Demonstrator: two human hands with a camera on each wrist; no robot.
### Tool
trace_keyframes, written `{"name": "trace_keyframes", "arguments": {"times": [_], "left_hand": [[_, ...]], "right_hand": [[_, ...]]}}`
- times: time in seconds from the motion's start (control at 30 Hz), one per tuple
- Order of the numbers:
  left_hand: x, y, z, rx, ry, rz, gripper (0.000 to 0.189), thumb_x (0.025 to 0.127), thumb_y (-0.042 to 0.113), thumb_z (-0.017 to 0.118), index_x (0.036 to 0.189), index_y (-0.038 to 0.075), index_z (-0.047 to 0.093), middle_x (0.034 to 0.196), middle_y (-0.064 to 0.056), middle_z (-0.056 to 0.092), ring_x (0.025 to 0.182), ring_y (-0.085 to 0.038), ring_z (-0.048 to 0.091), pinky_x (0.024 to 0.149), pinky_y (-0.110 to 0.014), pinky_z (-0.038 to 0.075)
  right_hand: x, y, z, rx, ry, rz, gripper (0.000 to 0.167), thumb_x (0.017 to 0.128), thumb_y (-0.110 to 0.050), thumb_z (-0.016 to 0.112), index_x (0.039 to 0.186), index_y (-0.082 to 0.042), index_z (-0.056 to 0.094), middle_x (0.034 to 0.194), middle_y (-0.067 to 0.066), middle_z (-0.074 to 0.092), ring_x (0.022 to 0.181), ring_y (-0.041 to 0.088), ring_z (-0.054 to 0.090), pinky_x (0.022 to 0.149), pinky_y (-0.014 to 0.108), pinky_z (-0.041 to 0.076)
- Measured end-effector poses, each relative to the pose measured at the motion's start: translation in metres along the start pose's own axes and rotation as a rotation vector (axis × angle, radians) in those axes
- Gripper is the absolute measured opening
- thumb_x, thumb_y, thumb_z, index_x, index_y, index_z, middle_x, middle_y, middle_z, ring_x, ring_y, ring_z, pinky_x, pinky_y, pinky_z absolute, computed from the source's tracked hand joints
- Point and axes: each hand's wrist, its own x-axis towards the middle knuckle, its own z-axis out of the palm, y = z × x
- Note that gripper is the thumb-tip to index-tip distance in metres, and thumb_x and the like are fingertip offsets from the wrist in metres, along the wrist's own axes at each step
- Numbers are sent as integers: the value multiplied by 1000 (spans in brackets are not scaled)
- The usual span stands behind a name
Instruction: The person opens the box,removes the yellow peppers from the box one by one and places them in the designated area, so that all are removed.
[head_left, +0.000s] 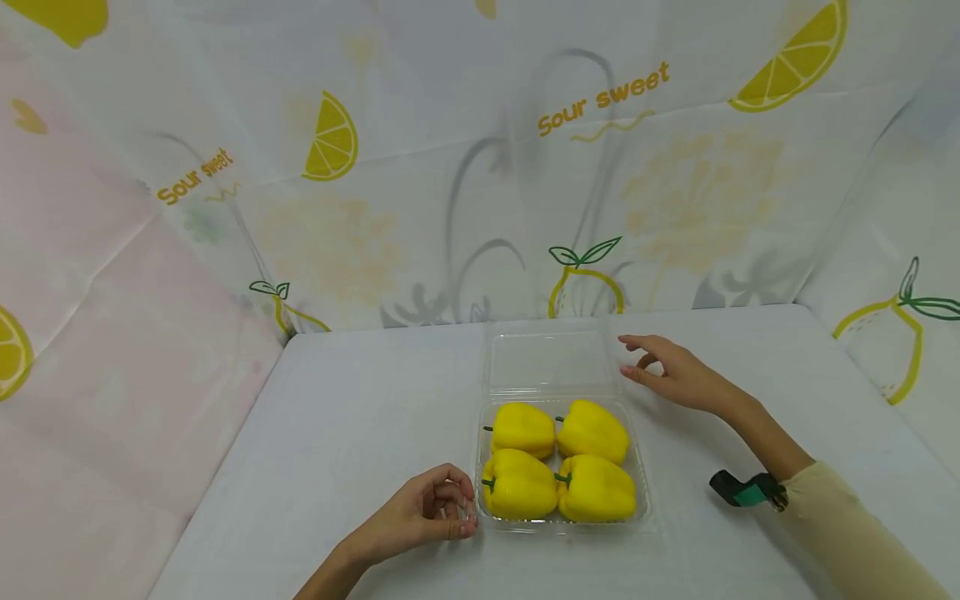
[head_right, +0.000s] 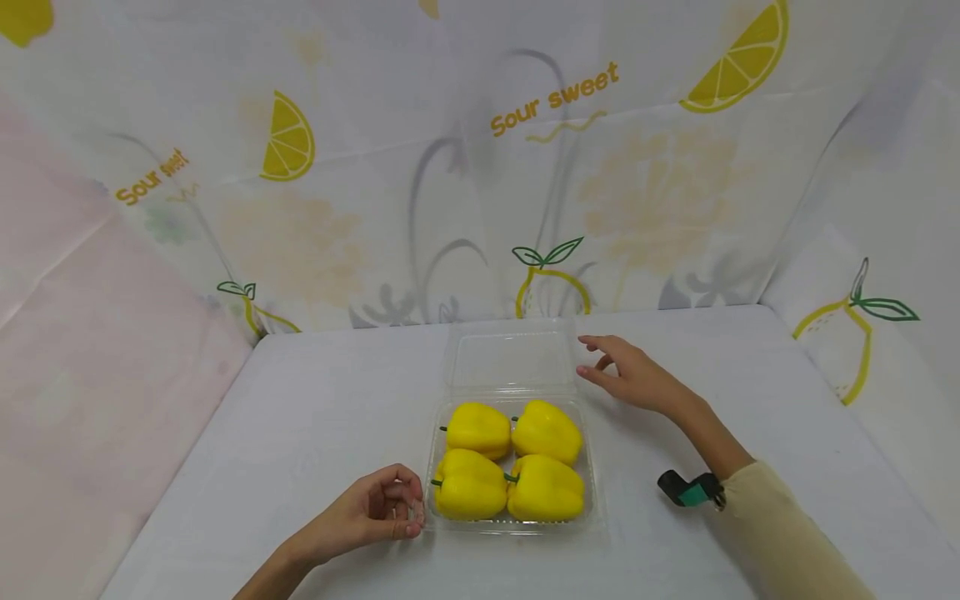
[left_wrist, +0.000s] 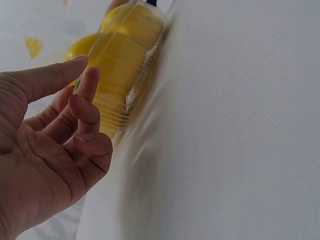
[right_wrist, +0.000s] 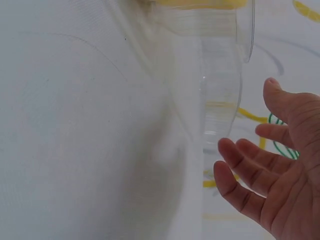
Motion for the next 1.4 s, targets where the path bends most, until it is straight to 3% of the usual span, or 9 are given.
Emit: {"name": "trace_keyframes", "arguments": {"times": [0.43,0.6,0.87,1.4], "left_hand": [[1,-3,-2,-1,0,-3,42,89,9,74,121,-2,49,95,-10,68,71,-9,55,62,-17,44],[1,-2,-2,-11,-1,1,42,89,8,74,121,0,48,95,-11,68,70,-9,55,61,-17,44],[1,-3,-2,-30,-18,20,43,89,6,73,123,0,46,96,-12,69,70,-9,55,62,-17,45],[2,-2,-2,-36,-20,2,45,89,7,73,125,2,46,96,-11,68,71,-10,56,64,-18,46]], "right_hand": [[-12,-17,-3,5,-12,-51,53,97,-23,66,142,-3,47,122,18,59,95,20,62,67,29,51],[-16,-24,-3,0,-25,-81,53,96,-24,67,142,-5,48,121,17,60,95,19,61,67,28,51],[-23,-35,-3,-29,-62,-54,55,96,-32,66,143,-9,48,124,14,60,96,16,59,67,26,51],[-40,-56,-1,19,-132,-86,52,97,-35,64,143,-16,48,124,9,60,95,10,56,67,26,51]]}}
